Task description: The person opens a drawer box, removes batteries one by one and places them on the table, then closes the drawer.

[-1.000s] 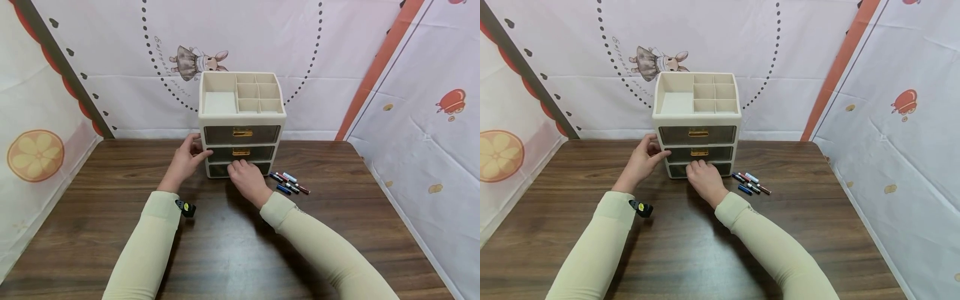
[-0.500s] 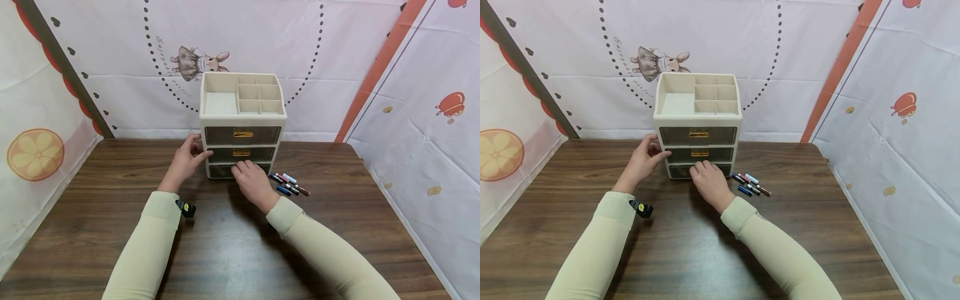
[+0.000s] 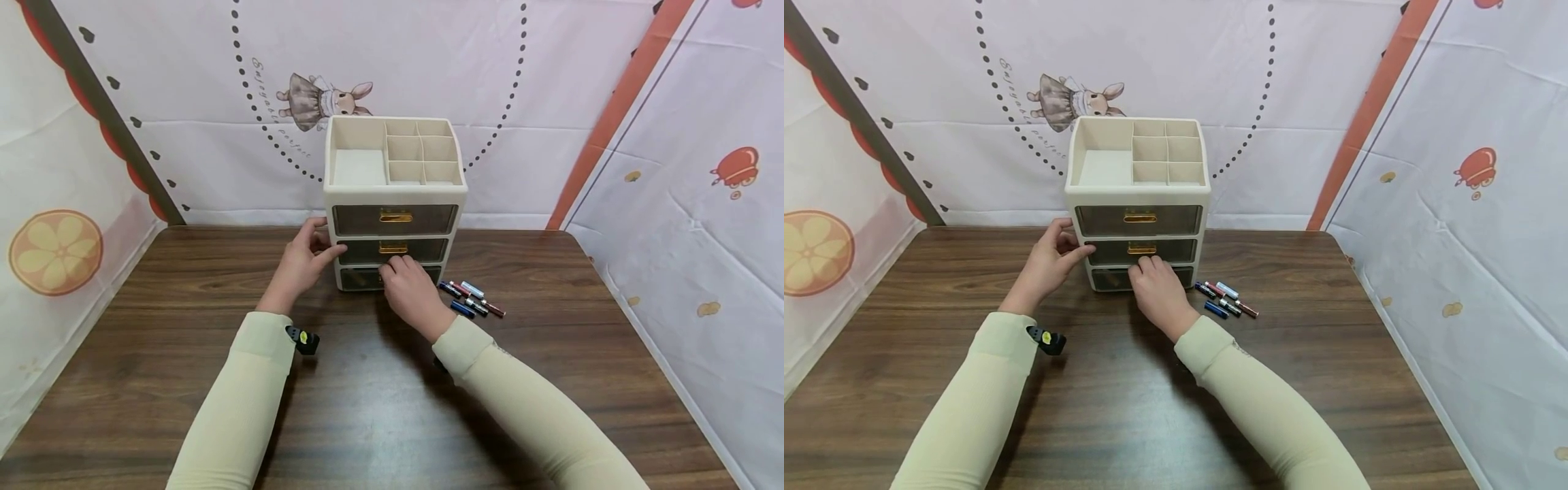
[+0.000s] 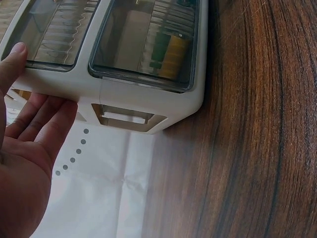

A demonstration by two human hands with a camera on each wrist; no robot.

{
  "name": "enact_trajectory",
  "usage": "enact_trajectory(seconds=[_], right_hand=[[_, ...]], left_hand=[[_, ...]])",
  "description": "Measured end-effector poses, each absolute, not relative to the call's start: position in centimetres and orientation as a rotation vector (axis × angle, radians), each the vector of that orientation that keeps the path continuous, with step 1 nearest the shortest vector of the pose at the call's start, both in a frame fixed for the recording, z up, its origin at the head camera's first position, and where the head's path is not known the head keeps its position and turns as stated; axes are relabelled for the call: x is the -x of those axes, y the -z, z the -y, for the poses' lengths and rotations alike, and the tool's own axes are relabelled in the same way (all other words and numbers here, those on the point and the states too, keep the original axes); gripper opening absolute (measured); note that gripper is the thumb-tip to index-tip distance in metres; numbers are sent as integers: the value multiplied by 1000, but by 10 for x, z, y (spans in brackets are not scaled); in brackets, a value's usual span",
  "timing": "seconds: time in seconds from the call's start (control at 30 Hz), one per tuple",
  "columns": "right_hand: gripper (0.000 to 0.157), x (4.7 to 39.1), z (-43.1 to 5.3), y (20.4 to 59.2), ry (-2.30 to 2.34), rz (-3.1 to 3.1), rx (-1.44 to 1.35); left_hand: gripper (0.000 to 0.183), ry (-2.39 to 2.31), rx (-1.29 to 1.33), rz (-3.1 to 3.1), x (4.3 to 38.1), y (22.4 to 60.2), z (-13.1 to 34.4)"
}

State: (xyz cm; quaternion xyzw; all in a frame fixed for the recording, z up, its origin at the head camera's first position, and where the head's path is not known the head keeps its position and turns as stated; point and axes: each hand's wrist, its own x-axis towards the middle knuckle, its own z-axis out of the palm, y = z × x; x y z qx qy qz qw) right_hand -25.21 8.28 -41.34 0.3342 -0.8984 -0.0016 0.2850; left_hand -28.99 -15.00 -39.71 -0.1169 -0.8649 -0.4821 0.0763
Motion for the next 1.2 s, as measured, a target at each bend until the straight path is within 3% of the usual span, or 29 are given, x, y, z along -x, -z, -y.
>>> enact_trajectory(seconds=[0.47,1.2], right_hand=[[20,246,-71,395,21,2652,-824],[12,253,-67,419,353,2416,-798]], left_hand=[[59,1448,335,2594,290,398,149],[60,1428,349,2595,290,397,149]])
